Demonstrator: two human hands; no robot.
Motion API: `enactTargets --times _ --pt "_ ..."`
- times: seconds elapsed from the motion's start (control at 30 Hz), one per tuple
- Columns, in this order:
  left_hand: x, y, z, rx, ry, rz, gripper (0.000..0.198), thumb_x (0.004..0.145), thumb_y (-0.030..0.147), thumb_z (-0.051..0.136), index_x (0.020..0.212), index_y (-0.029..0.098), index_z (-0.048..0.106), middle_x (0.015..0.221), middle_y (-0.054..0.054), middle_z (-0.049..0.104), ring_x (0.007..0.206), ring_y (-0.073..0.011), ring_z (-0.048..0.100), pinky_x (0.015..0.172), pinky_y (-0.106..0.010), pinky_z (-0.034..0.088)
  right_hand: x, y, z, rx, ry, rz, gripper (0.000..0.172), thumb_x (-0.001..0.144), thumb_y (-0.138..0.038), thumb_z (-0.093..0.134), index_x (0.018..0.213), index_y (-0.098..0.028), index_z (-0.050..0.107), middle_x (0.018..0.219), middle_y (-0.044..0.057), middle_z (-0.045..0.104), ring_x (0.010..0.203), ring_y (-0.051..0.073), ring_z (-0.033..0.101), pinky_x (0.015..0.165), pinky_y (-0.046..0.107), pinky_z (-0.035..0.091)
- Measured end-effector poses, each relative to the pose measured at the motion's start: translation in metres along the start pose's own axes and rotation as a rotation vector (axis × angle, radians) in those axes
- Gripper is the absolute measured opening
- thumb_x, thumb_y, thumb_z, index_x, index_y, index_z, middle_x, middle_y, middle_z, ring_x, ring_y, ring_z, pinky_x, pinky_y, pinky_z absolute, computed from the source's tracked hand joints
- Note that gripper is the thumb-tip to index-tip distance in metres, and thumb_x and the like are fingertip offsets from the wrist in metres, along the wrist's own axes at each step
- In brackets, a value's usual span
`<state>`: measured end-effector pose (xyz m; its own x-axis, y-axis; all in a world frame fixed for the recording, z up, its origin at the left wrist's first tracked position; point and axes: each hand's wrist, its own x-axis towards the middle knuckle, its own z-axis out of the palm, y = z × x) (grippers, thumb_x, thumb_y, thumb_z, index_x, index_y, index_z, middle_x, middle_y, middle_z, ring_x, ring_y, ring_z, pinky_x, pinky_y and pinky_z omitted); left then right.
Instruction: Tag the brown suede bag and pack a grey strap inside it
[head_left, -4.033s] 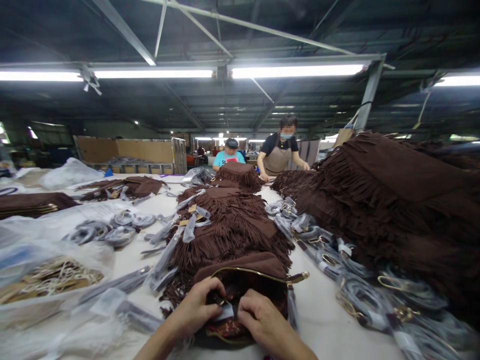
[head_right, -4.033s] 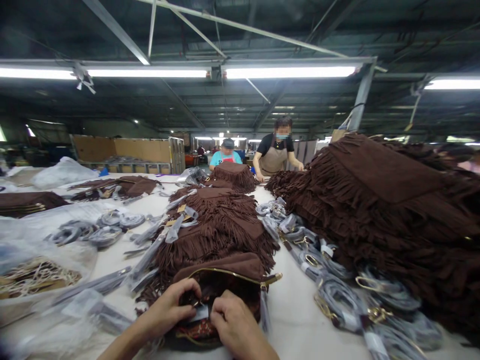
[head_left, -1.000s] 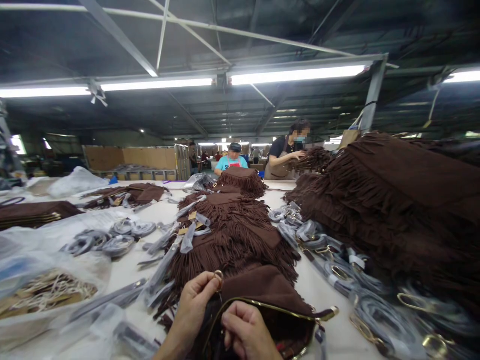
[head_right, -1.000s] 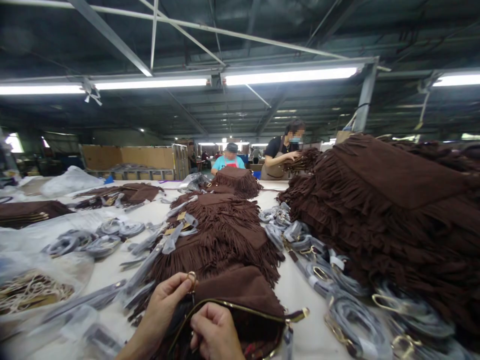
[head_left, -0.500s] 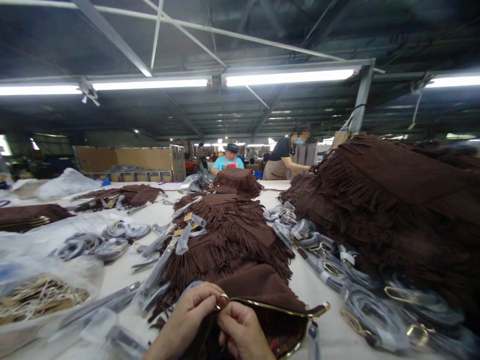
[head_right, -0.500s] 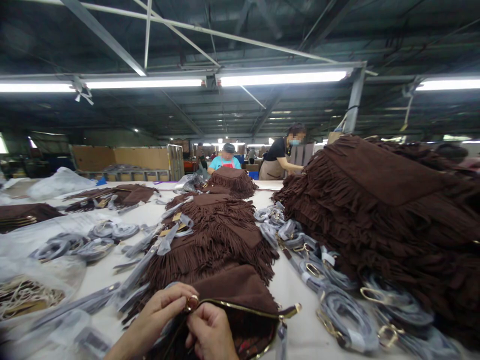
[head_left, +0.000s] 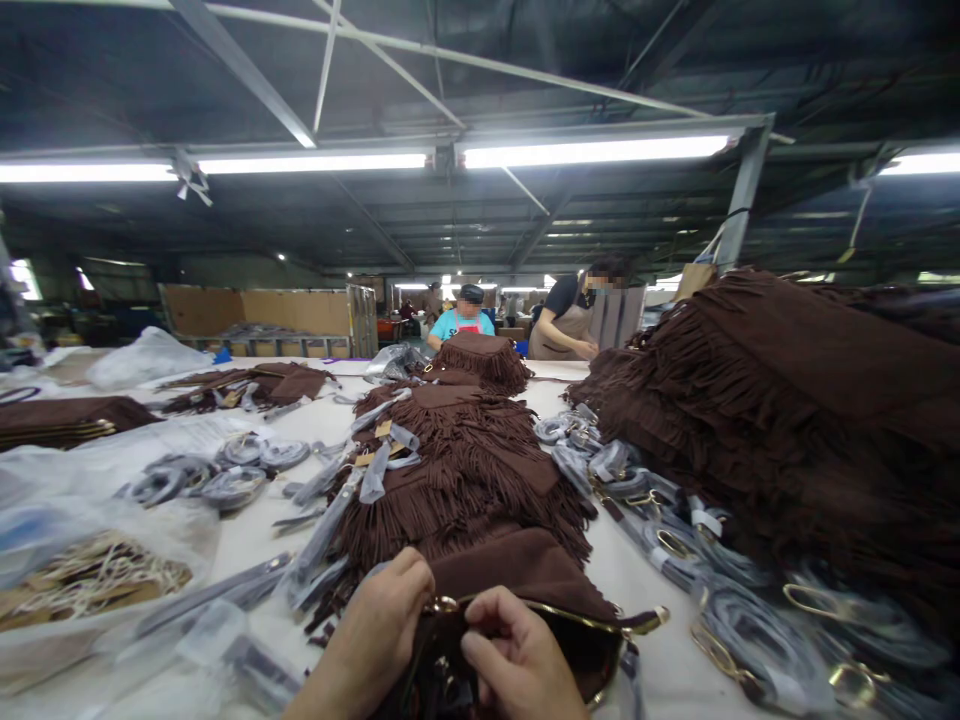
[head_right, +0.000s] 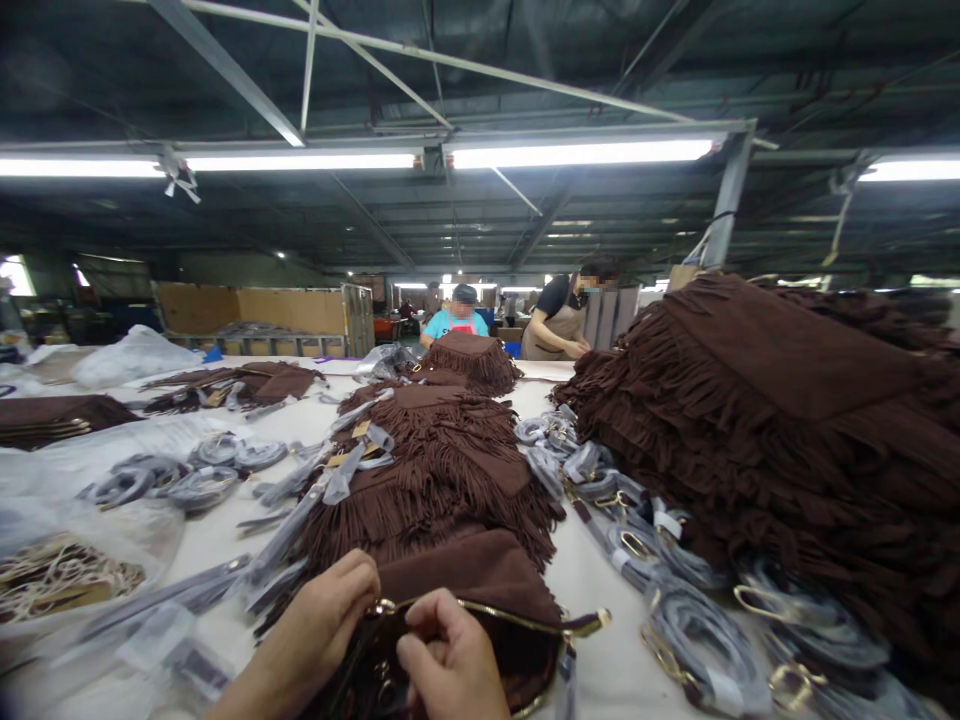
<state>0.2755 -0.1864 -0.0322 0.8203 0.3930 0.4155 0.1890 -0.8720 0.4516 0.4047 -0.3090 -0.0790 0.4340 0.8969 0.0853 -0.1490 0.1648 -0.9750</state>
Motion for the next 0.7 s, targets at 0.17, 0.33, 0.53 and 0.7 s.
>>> enactTargets --times 0.17,0.33,0.53,0.7 --pt "-0.004 0.010 -0.009 0.041 -0.042 0.003 0.026 0.089 0.008 0.026 0.081 0.021 0.047 0.089 -0.008 0.057 0.075 -0.0203 0.056 0.067 -0.029 0.043 -0.007 -0.032 -0.010 0.433 0.022 0.145 0.045 0.057 -0.043 0.094 0.080 -0.016 0.066 0.073 0.001 0.071 0.061 0.010 0.066 0.055 0.016 0.052" --pt "-0.004 0.014 -0.015 0.073 -0.070 0.024 0.026 0.091 0.009 0.026 0.083 0.022 0.047 0.088 -0.007 0.058 0.077 -0.0197 0.058 0.069 -0.028 0.044 -0.008 -0.034 -0.006 0.432 0.039 0.099 0.054 0.054 -0.045 0.095 0.093 -0.016 0.074 0.093 0.008 0.075 0.090 0.020 0.071 0.079 0.025 0.056" --pt "-0.014 0.014 -0.023 0.452 -0.155 -0.150 0.031 0.077 0.002 0.036 0.089 0.021 0.057 0.087 -0.008 0.064 0.083 -0.0260 0.062 0.065 -0.031 0.039 -0.005 -0.027 -0.003 0.060 0.095 0.023 0.056 0.055 -0.066 0.085 0.074 -0.017 0.067 0.061 0.000 0.066 0.057 0.015 0.063 0.057 0.025 0.055" --pt "-0.020 0.006 -0.032 0.272 -0.098 -0.181 0.023 0.089 0.020 0.039 0.080 0.022 0.060 0.080 -0.007 0.066 0.075 -0.0245 0.062 0.064 -0.030 0.039 -0.003 -0.032 0.000 0.015 0.104 -0.025 0.062 0.059 -0.075 0.077 0.072 -0.018 0.058 0.051 -0.005 0.056 0.044 0.010 0.052 0.045 0.020 0.044"
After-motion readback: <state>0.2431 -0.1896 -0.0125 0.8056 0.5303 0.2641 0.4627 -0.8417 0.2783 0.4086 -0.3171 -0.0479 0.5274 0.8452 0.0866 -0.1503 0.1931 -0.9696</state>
